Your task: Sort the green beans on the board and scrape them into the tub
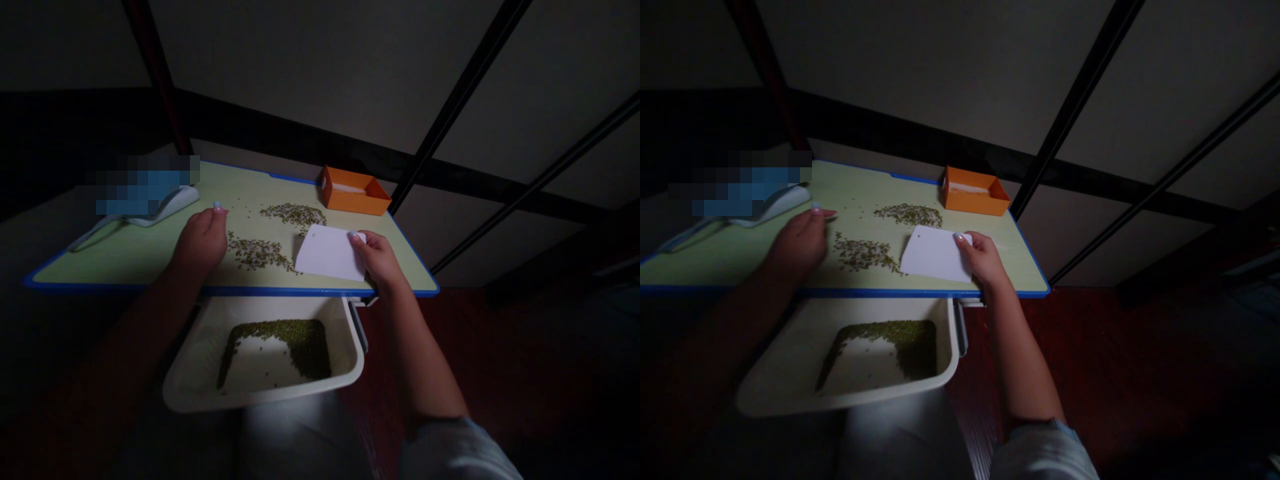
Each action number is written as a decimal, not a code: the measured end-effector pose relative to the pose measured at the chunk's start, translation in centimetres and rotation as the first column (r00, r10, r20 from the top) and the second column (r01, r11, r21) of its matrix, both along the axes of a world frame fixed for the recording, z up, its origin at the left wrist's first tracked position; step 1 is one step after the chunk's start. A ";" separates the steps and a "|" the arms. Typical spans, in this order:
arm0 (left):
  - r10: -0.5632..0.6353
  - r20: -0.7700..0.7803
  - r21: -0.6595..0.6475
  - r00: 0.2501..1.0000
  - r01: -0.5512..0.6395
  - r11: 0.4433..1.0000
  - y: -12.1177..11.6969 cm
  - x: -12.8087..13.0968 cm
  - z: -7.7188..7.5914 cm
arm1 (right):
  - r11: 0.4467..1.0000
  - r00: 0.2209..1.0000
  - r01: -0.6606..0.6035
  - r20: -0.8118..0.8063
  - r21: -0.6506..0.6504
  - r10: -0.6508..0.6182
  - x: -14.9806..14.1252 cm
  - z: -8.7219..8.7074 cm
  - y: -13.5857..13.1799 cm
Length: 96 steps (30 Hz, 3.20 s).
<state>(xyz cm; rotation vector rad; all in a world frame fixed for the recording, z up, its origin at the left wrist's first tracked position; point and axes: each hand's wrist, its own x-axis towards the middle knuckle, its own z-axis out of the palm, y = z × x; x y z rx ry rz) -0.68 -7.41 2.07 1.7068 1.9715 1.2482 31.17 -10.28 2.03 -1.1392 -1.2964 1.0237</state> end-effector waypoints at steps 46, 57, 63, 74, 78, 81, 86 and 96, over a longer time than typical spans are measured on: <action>0.010 0.023 0.008 1.000 -0.010 1.000 0.1 0.1 -0.1 | 0.982 0.982 -0.180 0.045 -0.058 0.183 0.1 0.1 -0.6; 0.023 0.019 -0.020 1.000 -0.023 1.000 -0.1 0.3 0.2 | 0.981 0.981 -0.187 0.037 -0.049 0.189 -0.1 0.5 -0.9; 0.006 0.015 0.020 1.000 -0.006 1.000 0.2 0.0 -0.2 | 0.982 0.984 -0.179 0.007 -0.053 0.180 -0.2 0.5 -1.0; -0.031 -0.020 0.053 0.999 0.032 0.998 0.4 -0.2 -0.4 | 0.991 0.990 -0.136 0.027 -0.018 0.137 -0.2 0.1 -0.6; -0.019 -0.024 0.016 1.000 0.019 1.000 0.2 0.0 -0.1 | 0.981 0.979 -0.192 0.066 -0.029 0.194 -0.5 0.5 -0.9; -0.017 -0.019 0.007 1.000 0.018 1.000 0.2 0.0 0.0 | 0.979 0.977 -0.204 0.051 -0.024 0.205 -0.6 0.7 -1.1; -0.025 -0.028 0.033 0.999 0.026 0.999 0.3 -0.1 -0.2 | 0.997 0.999 0.000 -0.054 0.073 0.004 -0.4 0.3 -0.6; -0.019 -0.019 0.037 1.000 0.020 0.999 0.4 -0.2 -0.3 | 0.995 0.998 0.066 0.001 0.069 -0.067 -0.1 -0.2 0.1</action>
